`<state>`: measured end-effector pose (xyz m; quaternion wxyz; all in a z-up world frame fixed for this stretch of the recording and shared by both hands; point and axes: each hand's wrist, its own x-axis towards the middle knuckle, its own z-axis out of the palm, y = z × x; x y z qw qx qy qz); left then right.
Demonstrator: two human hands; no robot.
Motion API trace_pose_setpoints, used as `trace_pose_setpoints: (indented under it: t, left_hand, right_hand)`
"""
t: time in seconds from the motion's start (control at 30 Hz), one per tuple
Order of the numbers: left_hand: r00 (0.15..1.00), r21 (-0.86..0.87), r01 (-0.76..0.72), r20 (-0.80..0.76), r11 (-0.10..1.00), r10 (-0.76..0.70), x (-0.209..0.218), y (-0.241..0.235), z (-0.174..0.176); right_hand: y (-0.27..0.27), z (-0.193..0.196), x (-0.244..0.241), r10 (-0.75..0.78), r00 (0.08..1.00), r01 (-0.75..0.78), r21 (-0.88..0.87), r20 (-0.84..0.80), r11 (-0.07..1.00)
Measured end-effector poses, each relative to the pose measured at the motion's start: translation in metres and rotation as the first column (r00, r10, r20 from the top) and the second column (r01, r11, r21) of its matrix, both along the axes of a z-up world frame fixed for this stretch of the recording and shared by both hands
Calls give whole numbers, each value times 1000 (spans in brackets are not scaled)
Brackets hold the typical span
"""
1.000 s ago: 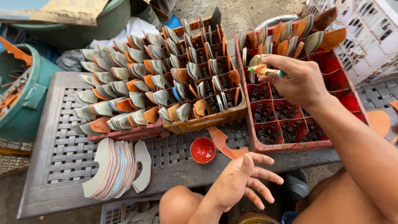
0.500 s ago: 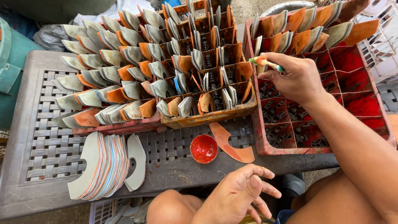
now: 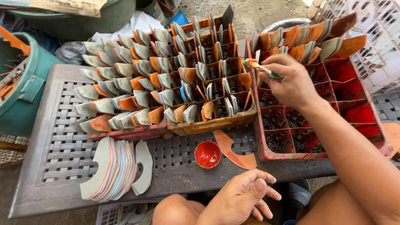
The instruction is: The person paints curved ceramic pieces using a toothbrush dipped in red paint. They repeatedly dip the brush into a small red bowl, apply paint to each piece, and place the finished pieces into a crate. The process is repeated for multiple pieces.
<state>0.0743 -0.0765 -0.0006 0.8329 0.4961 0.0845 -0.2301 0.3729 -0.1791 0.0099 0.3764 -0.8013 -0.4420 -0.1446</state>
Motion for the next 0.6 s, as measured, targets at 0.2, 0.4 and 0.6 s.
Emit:
trace_pose_setpoints:
  t: [0.2, 0.4, 0.6]
  left_hand:
    - [995, 163, -8, 97, 987, -8, -8, 9, 10]
    - [993, 990, 30, -46, 141, 107, -47, 84, 24]
    - [890, 980, -198, 169, 25, 423, -49, 84, 2]
  right_hand:
    - [-2, 30, -12, -164, 939, 179, -25, 302, 983]
    - [39, 26, -56, 26, 999, -25, -12, 26, 1000]
    - [-19, 25, -74, -5, 957, -46, -169, -291, 985]
